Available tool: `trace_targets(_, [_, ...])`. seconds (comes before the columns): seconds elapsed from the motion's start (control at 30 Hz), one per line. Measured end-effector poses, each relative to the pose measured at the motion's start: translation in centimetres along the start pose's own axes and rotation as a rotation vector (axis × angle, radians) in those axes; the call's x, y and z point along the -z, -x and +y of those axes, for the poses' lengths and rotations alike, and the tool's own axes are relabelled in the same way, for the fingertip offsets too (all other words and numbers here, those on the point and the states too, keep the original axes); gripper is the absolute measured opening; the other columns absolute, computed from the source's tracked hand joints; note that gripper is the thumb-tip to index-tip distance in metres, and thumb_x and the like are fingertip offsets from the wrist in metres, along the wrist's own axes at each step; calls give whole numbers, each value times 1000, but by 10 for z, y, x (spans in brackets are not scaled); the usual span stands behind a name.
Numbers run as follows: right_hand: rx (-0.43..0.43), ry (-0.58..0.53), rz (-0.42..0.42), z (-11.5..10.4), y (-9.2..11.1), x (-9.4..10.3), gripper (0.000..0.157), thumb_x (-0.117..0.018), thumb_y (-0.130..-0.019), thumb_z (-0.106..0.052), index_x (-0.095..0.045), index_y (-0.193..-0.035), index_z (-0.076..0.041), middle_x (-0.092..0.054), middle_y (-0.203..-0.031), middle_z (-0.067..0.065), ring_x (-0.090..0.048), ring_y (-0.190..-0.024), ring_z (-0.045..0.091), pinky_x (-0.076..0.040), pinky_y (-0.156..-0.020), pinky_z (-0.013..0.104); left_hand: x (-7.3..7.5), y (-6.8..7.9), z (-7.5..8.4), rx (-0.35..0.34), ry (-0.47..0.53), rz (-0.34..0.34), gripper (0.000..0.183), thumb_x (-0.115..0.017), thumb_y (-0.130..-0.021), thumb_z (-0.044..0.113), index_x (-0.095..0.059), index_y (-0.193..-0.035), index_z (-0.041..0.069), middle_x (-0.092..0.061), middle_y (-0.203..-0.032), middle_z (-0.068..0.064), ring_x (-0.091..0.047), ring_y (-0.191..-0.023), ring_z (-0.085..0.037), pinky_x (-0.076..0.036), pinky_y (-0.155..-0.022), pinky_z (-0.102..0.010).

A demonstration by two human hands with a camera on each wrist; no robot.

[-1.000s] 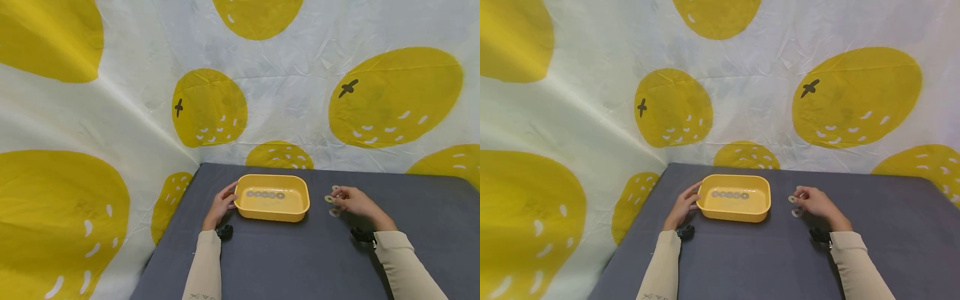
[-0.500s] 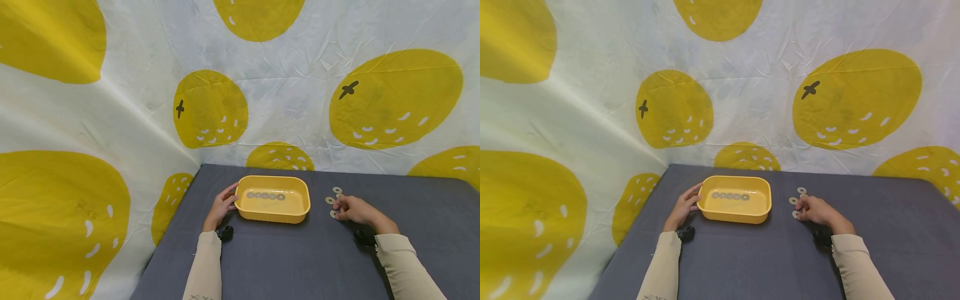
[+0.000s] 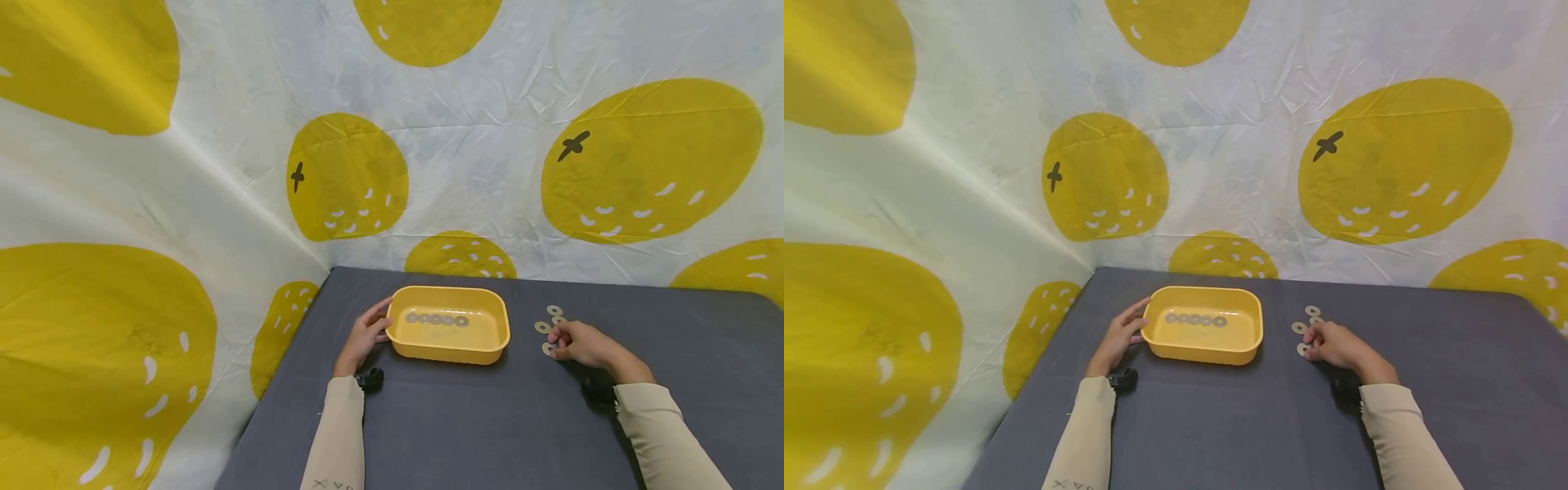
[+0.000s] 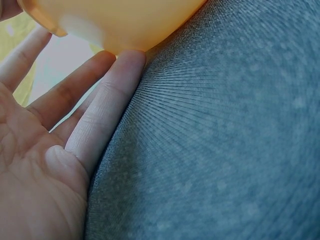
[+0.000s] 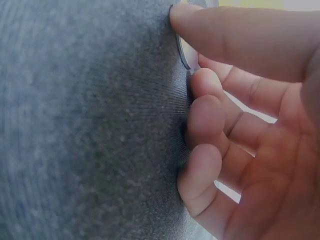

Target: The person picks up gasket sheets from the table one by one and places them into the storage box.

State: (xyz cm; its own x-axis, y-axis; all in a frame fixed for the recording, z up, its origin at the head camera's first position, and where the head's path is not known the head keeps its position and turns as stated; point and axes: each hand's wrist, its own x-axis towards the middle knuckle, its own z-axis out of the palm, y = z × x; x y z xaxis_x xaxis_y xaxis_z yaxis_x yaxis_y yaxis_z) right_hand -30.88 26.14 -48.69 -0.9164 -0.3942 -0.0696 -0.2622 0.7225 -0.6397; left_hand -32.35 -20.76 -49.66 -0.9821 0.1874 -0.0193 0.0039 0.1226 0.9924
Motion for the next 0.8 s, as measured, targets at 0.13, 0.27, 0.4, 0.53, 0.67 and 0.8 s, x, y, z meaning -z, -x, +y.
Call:
trace_targets(0.13, [-6, -9, 2, 0, -1, -1, 25, -78, -89, -10, -59, -100, 2, -53, -80, 2, -47, -69, 11, -38, -65, 25, 0, 0, 0, 2, -5, 5, 54, -61, -103, 18, -48, -155, 22, -53, -150, -21, -60, -130, -37, -60, -95, -42])
trace_targets(0.27, [-9, 3, 11, -2, -2, -2, 27, -78, -87, -9, -57, -98, 2, -52, -82, 3, -47, -73, 13, -38, -66, 25, 1, 1, 0, -1, -2, 12, 53, -61, -103, 18, -49, -154, 23, -53, -150, -19, -59, -131, -37, -60, -95, -42])
trace_targets(0.4, [-9, 35, 24, -3, -2, -2, 28, -79, -86, -9, -56, -97, 2, -52, -83, 4, -47, -75, 16, -37, -66, 27, 0, 1, 0, -10, -10, 21, 53, -61, -103, 18, -48, -155, 21, -54, -150, -19, -59, -131, -38, -60, -95, -43])
trace_targets(0.53, [-7, 65, 39, -5, -2, -2, 29, -80, -84, -9, -56, -96, 0, -53, -81, 3, -47, -73, 15, -37, -66, 27, 0, 1, -1, -11, -20, 24, 53, -61, -103, 19, -48, -155, 22, -54, -150, -19, -59, -131, -37, -60, -95, -43])
trace_targets(0.67, [7, 85, 45, -6, -1, -2, 28, -81, -83, -7, -56, -95, -2, -54, -78, 2, -47, -70, 14, -37, -66, 29, -1, 1, -1, -8, -18, 20, 54, -61, -103, 19, -48, -155, 22, -53, -151, -18, -59, -132, -37, -59, -96, -43])
trace_targets(0.8, [4, 91, 40, -8, 0, -1, 27, -81, -82, -6, -57, -95, -4, -56, -76, 1, -50, -68, 15, -39, -64, 30, -1, 1, 0, -5, -17, 15, 54, -61, -103, 19, -48, -155, 22, -53, -151, -18, -59, -132, -37, -59, -96, -43])
